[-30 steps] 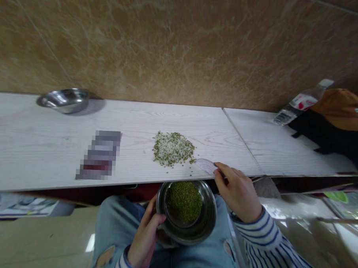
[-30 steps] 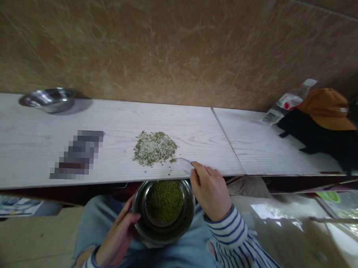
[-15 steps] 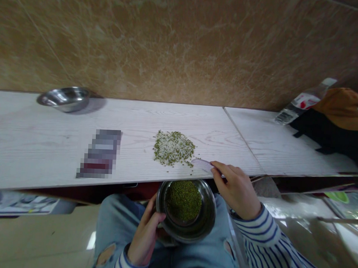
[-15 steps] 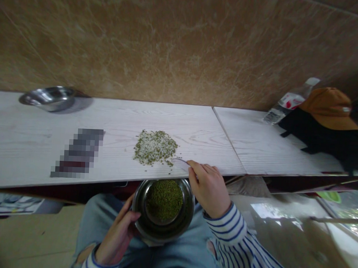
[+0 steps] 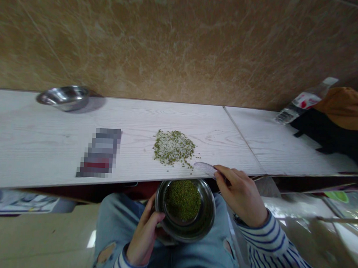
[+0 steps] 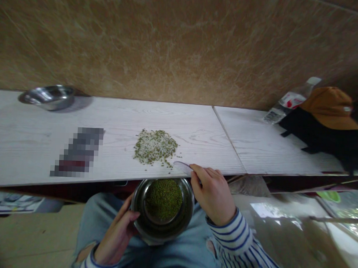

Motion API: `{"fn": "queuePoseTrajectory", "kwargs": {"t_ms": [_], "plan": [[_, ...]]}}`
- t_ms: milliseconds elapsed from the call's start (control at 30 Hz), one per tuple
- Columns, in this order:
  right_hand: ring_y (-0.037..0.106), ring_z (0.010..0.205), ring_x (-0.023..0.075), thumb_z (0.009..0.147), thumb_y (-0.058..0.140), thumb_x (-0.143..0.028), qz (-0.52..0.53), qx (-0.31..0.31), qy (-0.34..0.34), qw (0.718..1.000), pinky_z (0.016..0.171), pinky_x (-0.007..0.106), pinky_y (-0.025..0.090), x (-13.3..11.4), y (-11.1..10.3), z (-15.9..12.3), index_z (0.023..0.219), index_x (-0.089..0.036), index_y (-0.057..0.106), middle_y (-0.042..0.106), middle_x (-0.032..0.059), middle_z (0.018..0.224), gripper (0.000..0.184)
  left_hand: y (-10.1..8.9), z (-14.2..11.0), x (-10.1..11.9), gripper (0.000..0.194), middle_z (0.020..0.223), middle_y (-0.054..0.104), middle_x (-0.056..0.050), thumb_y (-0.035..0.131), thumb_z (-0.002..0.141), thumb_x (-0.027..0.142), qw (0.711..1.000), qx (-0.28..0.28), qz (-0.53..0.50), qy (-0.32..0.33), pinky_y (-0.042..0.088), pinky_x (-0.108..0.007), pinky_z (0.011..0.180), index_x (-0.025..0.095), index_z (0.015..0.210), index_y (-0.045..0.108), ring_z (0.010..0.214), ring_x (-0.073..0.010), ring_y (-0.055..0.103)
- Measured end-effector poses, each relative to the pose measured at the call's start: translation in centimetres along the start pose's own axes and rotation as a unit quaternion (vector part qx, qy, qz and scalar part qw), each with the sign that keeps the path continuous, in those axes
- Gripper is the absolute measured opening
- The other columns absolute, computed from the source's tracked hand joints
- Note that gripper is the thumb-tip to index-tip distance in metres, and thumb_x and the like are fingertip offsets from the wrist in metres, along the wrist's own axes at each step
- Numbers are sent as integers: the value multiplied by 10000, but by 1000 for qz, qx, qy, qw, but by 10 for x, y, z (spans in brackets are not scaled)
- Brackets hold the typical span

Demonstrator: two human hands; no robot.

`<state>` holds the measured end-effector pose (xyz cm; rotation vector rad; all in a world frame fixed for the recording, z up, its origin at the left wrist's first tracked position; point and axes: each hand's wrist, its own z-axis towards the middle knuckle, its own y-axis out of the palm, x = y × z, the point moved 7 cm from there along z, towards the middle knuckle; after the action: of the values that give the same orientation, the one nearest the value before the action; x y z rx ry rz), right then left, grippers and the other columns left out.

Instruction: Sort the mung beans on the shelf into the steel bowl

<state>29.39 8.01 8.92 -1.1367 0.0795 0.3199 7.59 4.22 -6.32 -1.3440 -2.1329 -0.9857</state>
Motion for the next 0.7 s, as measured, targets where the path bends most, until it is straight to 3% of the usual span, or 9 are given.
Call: {"fn": "queuePoseTrajectory", "kwargs": {"t_ms": [400,700], "plan": [[620,747,158,874,445,-239,7,-2,-3,1000,721,308,466,-4,-1,2,1039,-189,604,681,35,836,234,-1,1,-1,677,1243,559,-53,592,627,187,1000,-19,-17,0,486,-295,648,256,1289,462,1030,-254,525],[613,738,151,872,449,-225,18,-6,-18,1000,710,305,465,-10,0,1,1043,-174,602,678,32,830,235,-1,2,-2,682,1258,533,-57,572,664,180,999,-41,-10,-3,479,-301,657,264,1322,412,997,-239,525]]}}
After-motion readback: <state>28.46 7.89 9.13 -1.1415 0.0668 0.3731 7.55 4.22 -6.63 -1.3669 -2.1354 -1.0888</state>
